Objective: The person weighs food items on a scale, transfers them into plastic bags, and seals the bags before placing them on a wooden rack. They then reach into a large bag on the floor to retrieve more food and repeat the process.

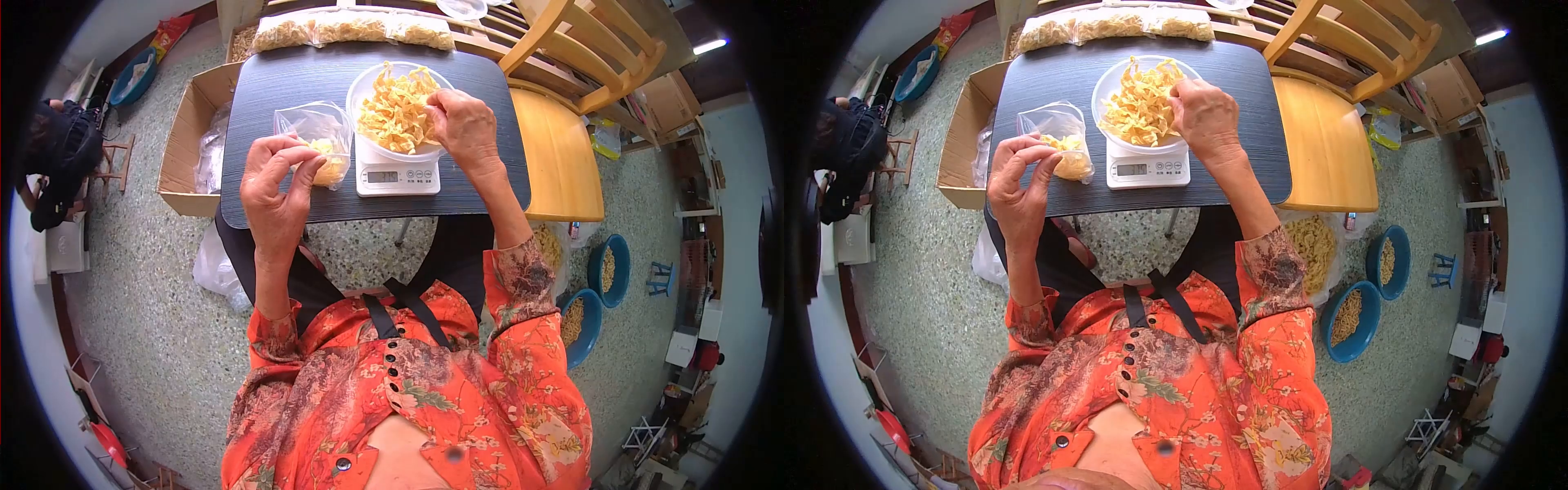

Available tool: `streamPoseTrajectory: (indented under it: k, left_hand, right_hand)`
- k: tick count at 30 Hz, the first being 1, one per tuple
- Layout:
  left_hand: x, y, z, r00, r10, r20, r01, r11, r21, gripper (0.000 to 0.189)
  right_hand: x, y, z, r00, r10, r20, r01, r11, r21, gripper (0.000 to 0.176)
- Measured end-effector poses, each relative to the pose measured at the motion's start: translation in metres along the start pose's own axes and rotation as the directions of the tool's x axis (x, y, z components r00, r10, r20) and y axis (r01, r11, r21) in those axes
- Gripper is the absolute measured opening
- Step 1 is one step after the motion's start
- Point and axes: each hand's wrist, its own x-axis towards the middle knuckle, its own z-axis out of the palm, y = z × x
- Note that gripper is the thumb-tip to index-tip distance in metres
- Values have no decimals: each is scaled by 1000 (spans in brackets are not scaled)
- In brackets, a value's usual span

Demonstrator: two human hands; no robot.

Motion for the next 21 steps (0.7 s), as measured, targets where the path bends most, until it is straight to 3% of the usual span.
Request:
streamPoseTrajectory:
  k: [4,6,7,9,10,11,12,13,16,18,20,21]
  left_hand:
    - [0,1,2,1000,-2,10,2,1000,-7,13]
    - [0,1,2,1000,8,10,-8,1000,3,14]
    - [-1,1,2,1000,17,13,-17,1000,13,14]
    - [-1,0,2,1000,28,13,-28,1000,9,14]
    - [-2,-1,2,999,38,12,-38,999,5,14]
    - [-1,-1,2,999,39,9,-39,999,6,14]
    - [-1,-1,2,999,42,14,-42,999,3,14]
    - [-1,0,3,999,45,19,-45,999,-1,14]
    - [-1,2,6,997,66,36,-67,997,32,14]
    - [-1,2,8,997,71,44,-73,997,36,14]
    - [-2,3,11,996,77,53,-79,996,41,15]
    - [-2,4,13,996,65,57,-66,998,14,15]
  right_hand:
    - [-2,3,-2,995,-45,-89,51,997,66,8]
    - [0,3,-3,971,-35,-237,73,986,152,6]
    - [0,1,-5,971,-36,-238,74,986,153,6]
    - [-1,-2,-11,963,208,-173,-112,889,444,6]
    - [1,2,-11,963,206,-175,-110,889,444,6]
    - [4,10,-12,908,415,54,-265,472,841,8]
    - [6,11,-14,818,453,354,-342,-112,933,10]
    - [6,10,-16,807,455,377,-329,-185,926,14]
    - [3,-13,-20,774,510,375,-336,-172,926,15]
    - [1,-36,-26,800,484,355,-325,-147,934,14]
    - [0,-61,-29,916,341,213,-253,77,964,13]
    - [0,-77,-32,927,328,179,-240,156,958,14]
